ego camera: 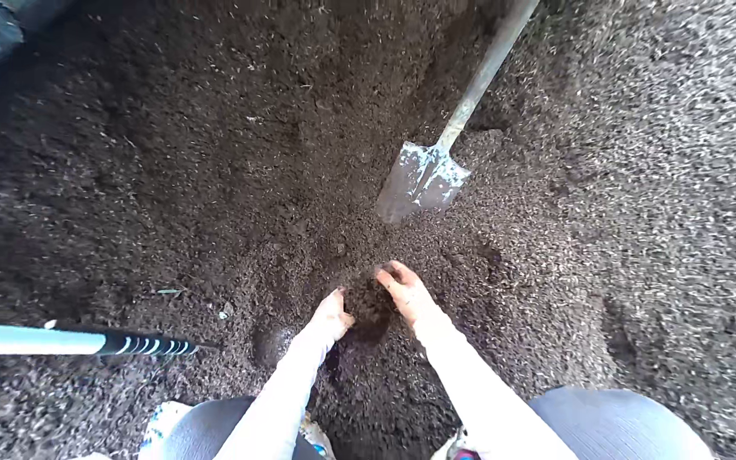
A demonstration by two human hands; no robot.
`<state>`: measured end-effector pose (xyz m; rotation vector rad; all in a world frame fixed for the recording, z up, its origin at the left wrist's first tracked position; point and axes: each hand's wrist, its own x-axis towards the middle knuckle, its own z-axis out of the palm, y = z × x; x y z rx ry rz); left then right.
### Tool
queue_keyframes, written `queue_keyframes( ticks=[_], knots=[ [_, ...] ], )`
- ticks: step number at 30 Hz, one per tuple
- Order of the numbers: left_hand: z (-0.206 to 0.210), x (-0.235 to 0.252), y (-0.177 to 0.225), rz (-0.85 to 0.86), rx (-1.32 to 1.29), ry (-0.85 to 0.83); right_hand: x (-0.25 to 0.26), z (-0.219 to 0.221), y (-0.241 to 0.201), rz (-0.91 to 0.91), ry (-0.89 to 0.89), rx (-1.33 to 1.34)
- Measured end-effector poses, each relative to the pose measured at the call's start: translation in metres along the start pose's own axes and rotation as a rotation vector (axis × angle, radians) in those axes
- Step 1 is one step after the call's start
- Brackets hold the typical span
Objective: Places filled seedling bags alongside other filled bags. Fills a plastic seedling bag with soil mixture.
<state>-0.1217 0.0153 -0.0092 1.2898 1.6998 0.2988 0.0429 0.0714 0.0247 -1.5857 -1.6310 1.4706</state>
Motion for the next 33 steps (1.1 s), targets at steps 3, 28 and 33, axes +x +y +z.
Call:
queue_keyframes(
  ticks=[3,28,33],
  knots=[
    [0.004,-0.011,-0.009,0.015,-0.038,0.053,0.005,-0.011,0.002,0.026,-0.085,-0.572],
    [0.021,-0.038,-0.023,-0.173,-0.034,0.176,-0.021,0.031,0.059,-0.005,0.120,-0.511],
    [0.011,-0.046,-0.013,-0.251,0.087,0.104,-0.015,0.026,0.039,-0.025,-0.070,-0.690]
  ],
)
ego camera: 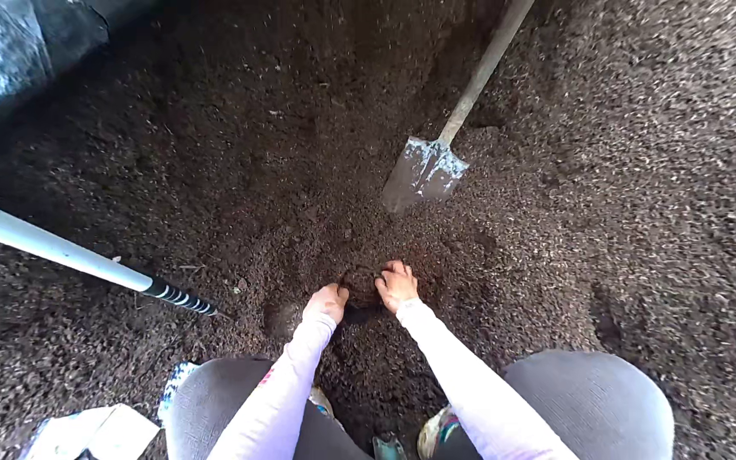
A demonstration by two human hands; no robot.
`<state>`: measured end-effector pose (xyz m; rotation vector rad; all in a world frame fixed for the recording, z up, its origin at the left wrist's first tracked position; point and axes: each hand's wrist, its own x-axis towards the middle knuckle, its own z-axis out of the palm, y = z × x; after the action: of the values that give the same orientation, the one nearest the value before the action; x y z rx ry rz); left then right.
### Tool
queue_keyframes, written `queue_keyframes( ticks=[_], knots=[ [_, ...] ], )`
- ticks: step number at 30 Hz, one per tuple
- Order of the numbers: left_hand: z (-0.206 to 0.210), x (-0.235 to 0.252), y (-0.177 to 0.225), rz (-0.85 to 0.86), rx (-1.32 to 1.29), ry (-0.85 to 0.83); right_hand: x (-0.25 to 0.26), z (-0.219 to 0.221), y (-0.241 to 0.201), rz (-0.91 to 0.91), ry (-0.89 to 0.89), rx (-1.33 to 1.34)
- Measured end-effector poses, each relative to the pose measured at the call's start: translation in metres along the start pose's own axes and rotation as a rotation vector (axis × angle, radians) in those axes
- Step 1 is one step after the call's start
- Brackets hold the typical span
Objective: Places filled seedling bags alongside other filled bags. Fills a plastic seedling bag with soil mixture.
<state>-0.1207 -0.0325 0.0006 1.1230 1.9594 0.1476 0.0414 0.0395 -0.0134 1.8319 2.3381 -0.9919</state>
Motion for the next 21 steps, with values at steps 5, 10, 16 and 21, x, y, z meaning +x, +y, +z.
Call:
queue_keyframes(
  ticks=[5,10,16,21],
  knots=[
    [-0.006,-0.004,-0.005,0.083,-0.105,0.100,-0.010,-0.002,-0.002,-0.092,0.209,0.073],
    [0.015,0.021,-0.013,-0.044,0.061,-0.041,0.014,0.007,0.013,0.098,-0.065,-0.181],
    [0.013,0.022,-0.016,-0.082,-0.007,-0.084,-0.005,-0.013,-0.017,-0.105,-0.097,-0.039],
    [0.016,0.023,-0.011,-0.071,0.116,-0.147,-0.003,0.003,-0.051,0.040,-0.312,-0.154]
  ],
)
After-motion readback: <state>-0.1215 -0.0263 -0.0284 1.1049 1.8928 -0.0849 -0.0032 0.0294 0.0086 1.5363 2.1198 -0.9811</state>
